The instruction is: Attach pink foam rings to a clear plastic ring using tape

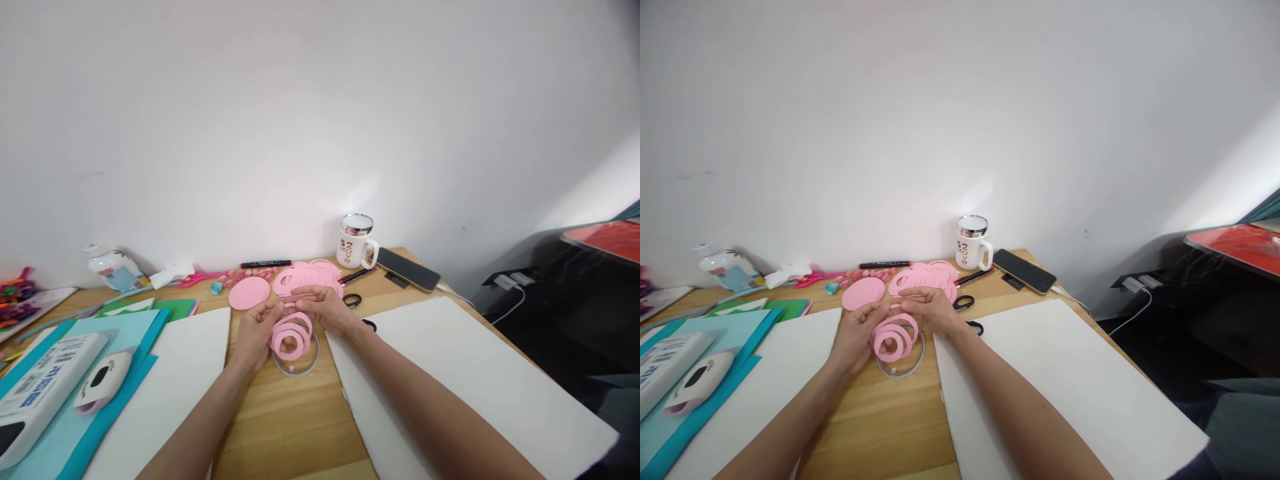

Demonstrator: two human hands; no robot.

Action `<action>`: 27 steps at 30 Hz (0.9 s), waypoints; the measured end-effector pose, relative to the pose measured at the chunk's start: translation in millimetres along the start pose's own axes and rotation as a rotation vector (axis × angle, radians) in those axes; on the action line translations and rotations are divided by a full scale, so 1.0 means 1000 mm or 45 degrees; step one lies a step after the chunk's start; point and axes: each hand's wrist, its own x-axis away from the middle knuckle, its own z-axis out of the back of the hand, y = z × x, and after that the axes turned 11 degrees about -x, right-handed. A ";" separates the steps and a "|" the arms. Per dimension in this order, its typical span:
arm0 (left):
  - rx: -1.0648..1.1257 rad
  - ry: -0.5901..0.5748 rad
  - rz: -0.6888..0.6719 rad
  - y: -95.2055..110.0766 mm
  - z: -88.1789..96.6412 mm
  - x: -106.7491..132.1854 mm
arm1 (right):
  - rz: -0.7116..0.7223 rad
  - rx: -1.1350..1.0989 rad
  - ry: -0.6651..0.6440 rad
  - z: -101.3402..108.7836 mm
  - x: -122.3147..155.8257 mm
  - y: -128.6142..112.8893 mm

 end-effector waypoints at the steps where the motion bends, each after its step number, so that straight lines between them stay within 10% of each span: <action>1: -0.002 -0.010 -0.004 0.000 0.000 0.000 | -0.003 -0.002 0.008 0.000 0.000 0.000; 27: -0.007 -0.052 0.014 0.003 -0.001 0.002 | -0.004 0.098 0.098 0.003 -0.001 0.002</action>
